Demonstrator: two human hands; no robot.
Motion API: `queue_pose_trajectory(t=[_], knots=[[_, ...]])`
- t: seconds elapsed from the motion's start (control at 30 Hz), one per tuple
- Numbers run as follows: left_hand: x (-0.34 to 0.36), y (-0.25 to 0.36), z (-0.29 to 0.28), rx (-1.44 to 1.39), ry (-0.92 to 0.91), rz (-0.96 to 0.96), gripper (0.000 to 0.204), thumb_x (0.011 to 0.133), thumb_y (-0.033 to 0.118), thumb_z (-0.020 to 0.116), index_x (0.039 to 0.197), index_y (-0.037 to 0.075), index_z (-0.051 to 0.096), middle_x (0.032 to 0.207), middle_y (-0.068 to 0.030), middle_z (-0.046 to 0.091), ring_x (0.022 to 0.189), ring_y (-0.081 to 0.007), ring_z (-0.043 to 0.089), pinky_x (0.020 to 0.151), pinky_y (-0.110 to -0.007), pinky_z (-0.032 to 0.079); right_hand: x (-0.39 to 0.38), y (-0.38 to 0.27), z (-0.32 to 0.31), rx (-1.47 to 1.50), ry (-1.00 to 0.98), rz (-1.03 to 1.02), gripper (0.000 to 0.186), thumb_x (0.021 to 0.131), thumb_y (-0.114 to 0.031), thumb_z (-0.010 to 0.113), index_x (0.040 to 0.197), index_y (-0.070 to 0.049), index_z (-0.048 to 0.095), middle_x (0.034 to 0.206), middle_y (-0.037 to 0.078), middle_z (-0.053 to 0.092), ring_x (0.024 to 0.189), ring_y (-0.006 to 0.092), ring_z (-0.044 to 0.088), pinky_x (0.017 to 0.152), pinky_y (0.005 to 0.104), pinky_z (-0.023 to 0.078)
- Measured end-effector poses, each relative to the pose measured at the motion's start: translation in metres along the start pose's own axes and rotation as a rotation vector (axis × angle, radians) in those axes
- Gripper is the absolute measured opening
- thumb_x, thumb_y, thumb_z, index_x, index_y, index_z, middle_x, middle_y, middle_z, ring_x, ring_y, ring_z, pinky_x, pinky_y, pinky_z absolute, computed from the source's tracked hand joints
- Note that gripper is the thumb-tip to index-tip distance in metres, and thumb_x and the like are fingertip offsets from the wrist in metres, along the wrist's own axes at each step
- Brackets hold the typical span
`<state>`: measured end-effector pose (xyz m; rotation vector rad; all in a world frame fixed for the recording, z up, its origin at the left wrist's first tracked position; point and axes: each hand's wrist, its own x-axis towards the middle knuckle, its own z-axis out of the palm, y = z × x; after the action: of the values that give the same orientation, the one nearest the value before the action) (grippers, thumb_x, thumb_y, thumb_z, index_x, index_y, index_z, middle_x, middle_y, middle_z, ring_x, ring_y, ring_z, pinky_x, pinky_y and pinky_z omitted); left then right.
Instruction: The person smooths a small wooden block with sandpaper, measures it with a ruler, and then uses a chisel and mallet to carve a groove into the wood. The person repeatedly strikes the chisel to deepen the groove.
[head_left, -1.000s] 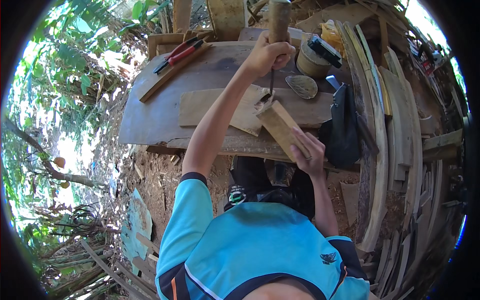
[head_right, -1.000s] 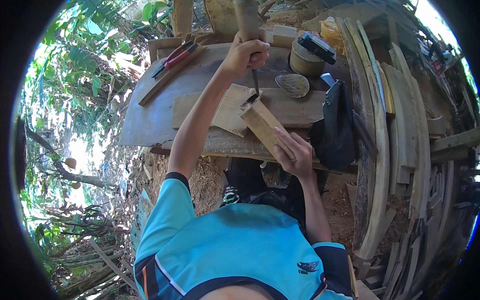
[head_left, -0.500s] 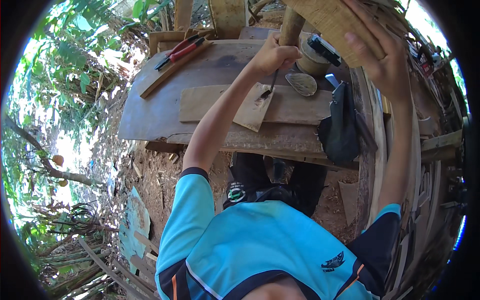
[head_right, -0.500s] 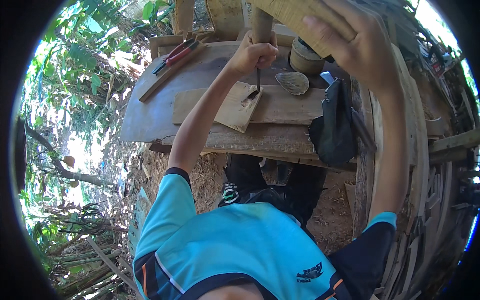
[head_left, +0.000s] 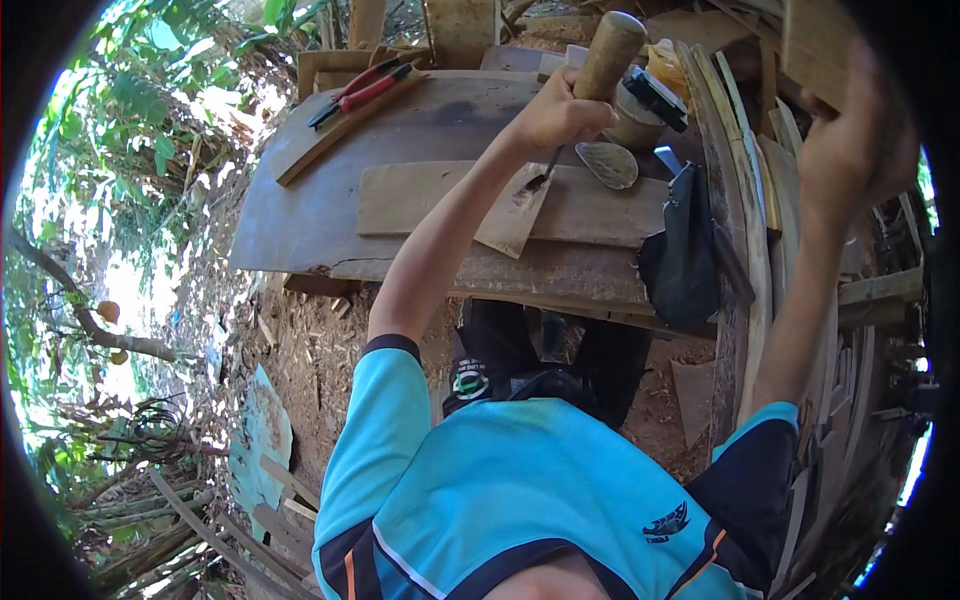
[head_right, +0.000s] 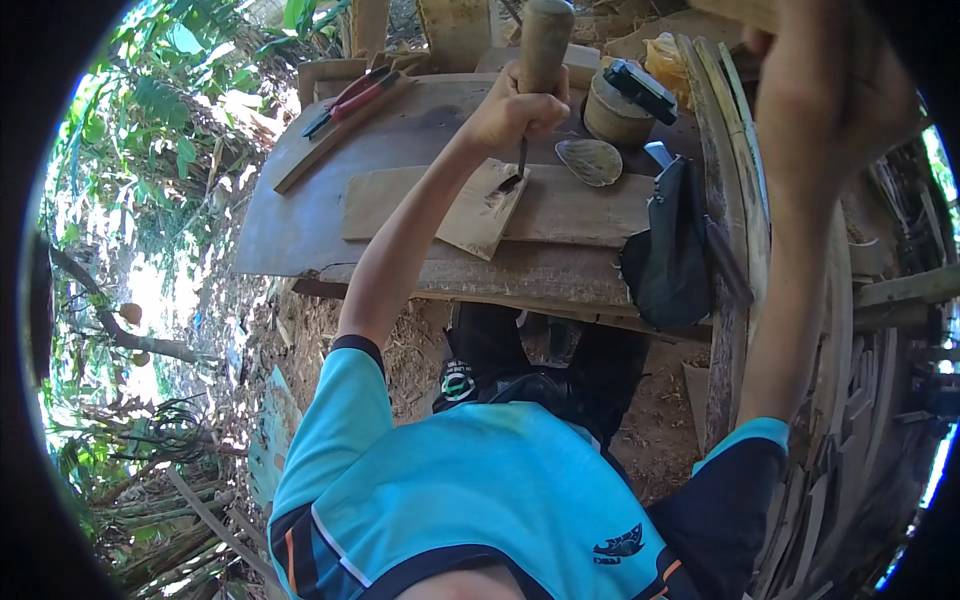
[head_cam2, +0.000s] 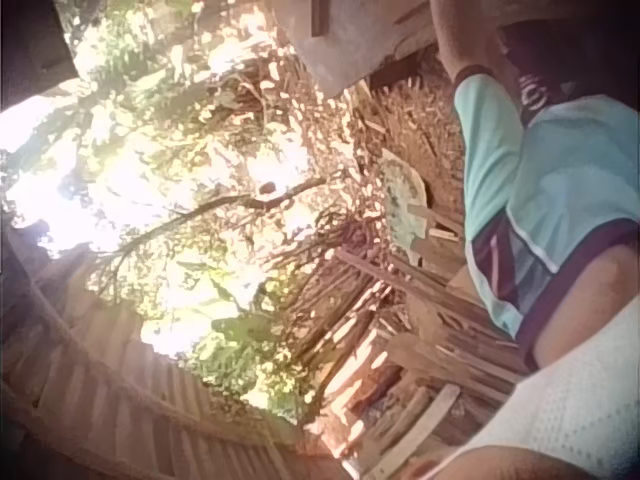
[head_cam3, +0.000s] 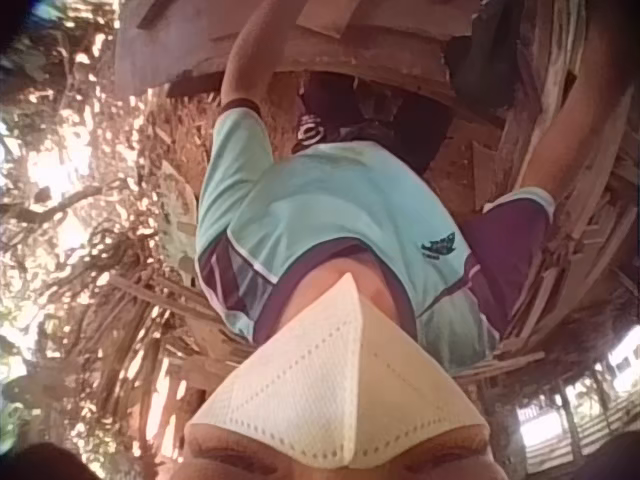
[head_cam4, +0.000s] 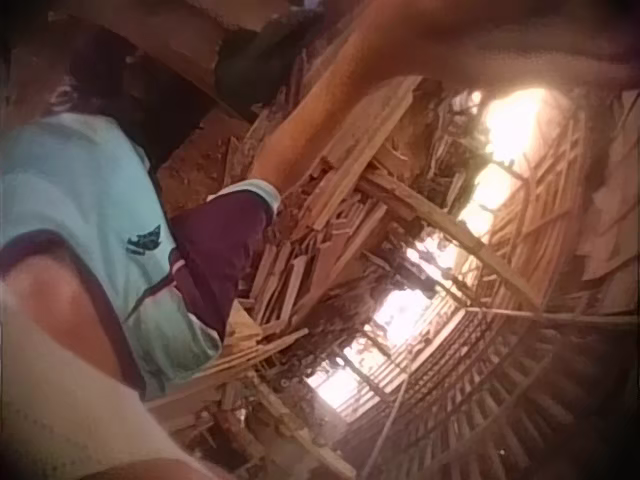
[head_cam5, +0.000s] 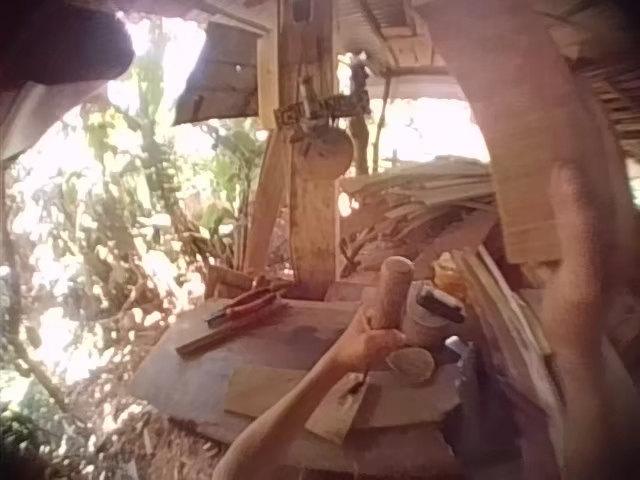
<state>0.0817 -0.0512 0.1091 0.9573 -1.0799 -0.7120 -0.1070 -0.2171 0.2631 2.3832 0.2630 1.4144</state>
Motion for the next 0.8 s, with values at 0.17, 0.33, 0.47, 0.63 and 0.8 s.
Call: queue_pose_trajectory(t=[0.17,0.33,0.47,0.63,0.8], knots=[[-0.015,0.005,-0.014,-0.083,0.083,0.019,0.009,0.065,0.001,0.051,0.061,0.003,0.043,0.048,0.0009,0.037,0.039,-0.0054,0.030,0.037,-0.022,0.020,0.026,-0.065,0.020,0.563,-0.184,0.147,0.030,0.082,-0.014,0.058,0.111,-0.004,0.057,0.093,0.012,0.064,0.088,0.0198,0.062,0.079,0.0272,0.046],[-0.015,0.005,-0.010,-0.089,0.053,0.067,0.010,0.065,0.001,0.050,0.059,0.004,0.041,0.046,0.0012,0.035,0.038,-0.0053,0.030,0.037,-0.022,0.020,0.006,-0.001,0.006,-0.110,-0.135,-0.001,0.037,0.083,-0.017,0.056,0.118,-0.005,0.052,0.100,0.014,0.062,0.095,0.0224,0.060,0.085,0.0294,0.044],[-0.021,0.006,-0.016,-0.085,0.095,0.060,0.012,0.064,0.002,0.050,0.058,0.005,0.040,0.046,0.0013,0.035,0.037,-0.0052,0.030,0.037,-0.022,0.019,0.024,-0.060,0.028,0.512,-0.255,0.064,0.036,0.084,-0.020,0.054,0.117,-0.004,0.053,0.106,0.012,0.061,0.100,0.0197,0.057,0.087,0.0287,0.043],[-0.019,0.007,-0.013,-0.109,0.068,0.060,0.013,0.064,0.003,0.051,0.058,0.006,0.040,0.047,0.0015,0.035,0.038,-0.0051,0.030,0.036,-0.022,0.019,0.030,-0.030,0.014,0.530,-0.089,0.306,0.028,0.086,-0.017,0.052,0.108,-0.001,0.059,0.106,0.012,0.061,0.099,0.0161,0.057,0.086,0.0276,0.044],[-0.022,0.006,-0.022,-0.136,0.076,0.004,0.014,0.063,0.003,0.051,0.058,0.006,0.039,0.046,0.0023,0.034,0.037,-0.0049,0.029,0.036,-0.022,0.019,0.040,-0.056,0.025,0.580,-0.298,0.309,0.026,0.086,-0.015,0.050,0.107,-0.001,0.059,0.104,0.011,0.061,0.097,0.0152,0.058,0.085,0.0261,0.044]])
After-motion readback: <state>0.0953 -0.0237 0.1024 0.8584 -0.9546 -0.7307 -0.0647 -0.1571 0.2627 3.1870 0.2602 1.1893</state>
